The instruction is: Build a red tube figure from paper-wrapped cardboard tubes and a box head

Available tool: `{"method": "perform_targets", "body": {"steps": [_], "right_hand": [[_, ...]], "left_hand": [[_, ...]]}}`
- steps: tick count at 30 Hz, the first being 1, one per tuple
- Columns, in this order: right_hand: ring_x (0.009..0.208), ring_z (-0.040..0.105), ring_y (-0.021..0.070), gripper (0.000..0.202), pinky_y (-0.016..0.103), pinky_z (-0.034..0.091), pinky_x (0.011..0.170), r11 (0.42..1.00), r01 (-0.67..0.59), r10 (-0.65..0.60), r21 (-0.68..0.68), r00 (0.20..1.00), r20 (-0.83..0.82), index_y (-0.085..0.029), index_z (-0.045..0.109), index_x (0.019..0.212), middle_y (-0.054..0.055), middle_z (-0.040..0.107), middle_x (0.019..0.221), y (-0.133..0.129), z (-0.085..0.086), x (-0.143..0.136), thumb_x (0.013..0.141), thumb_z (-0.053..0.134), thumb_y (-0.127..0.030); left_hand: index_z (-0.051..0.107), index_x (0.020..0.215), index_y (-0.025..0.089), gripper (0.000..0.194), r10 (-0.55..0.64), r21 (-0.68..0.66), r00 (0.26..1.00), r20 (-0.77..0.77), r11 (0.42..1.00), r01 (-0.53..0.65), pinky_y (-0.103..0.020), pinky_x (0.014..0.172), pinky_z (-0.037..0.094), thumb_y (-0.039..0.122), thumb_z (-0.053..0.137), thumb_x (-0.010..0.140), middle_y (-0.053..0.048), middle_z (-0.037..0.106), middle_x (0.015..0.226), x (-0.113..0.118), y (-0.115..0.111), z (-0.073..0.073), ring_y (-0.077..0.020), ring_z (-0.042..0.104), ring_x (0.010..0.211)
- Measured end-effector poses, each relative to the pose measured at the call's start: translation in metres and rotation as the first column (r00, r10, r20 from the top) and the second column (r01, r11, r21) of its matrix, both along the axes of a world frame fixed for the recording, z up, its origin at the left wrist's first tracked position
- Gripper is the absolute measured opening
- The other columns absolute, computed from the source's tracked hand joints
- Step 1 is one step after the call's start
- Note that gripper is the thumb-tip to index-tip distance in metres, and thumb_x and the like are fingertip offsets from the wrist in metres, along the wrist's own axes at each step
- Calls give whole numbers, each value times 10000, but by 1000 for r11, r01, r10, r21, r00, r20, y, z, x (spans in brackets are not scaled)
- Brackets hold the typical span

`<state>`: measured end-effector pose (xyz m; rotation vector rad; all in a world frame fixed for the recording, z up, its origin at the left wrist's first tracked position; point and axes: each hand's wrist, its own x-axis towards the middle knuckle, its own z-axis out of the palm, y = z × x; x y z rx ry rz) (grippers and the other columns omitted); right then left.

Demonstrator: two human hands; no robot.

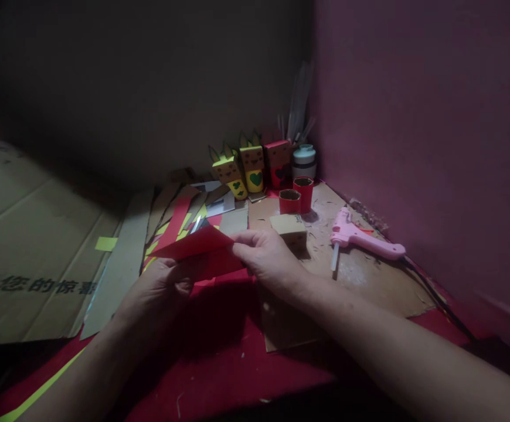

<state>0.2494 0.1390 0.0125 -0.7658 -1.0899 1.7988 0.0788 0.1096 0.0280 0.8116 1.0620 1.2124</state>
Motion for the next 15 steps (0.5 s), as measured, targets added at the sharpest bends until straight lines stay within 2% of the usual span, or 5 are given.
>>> {"method": "perform_targets", "body": {"steps": [3, 7, 13, 15], "right_hand": [[659, 667, 113, 198, 232, 521, 643, 1000, 4, -5, 28, 1000, 30, -175, 745, 918, -8, 727, 728, -2, 2, 2, 725, 716, -143], [733, 696, 127, 322, 262, 544, 733, 1000, -7, 7, 16, 999, 51, -181, 712, 1009, -11, 729, 772, -3, 2, 2, 709, 707, -63], [726, 681, 101, 244, 242, 538, 737, 999, 33, -36, 36, 996, 82, -167, 683, 984, 2, 727, 859, -2, 2, -1, 779, 631, -45], [713, 674, 108, 242, 258, 539, 731, 998, 46, -50, 48, 994, 96, -171, 674, 978, -3, 711, 848, 0, 0, -2, 772, 636, -50]], "left_hand": [[763, 912, 142, 368, 25, 52, 994, -104, 998, -20, -284, 736, 575, 33, 796, 561, -102, 780, 915, -1, -7, 6, -243, 735, 795], [738, 1000, 149, 444, 46, 9, 992, -120, 999, -45, -292, 654, 577, 130, 849, 570, -115, 773, 907, -3, -12, 8, -228, 730, 701], [723, 993, 130, 572, -60, 16, 998, 9, 998, 59, -278, 701, 597, 41, 882, 451, -129, 775, 911, -14, 2, -6, -231, 741, 746], [717, 1013, 133, 550, -80, 0, 996, 23, 997, 80, -286, 701, 606, 25, 860, 493, -134, 773, 938, -17, 6, -11, -234, 745, 751]]}}
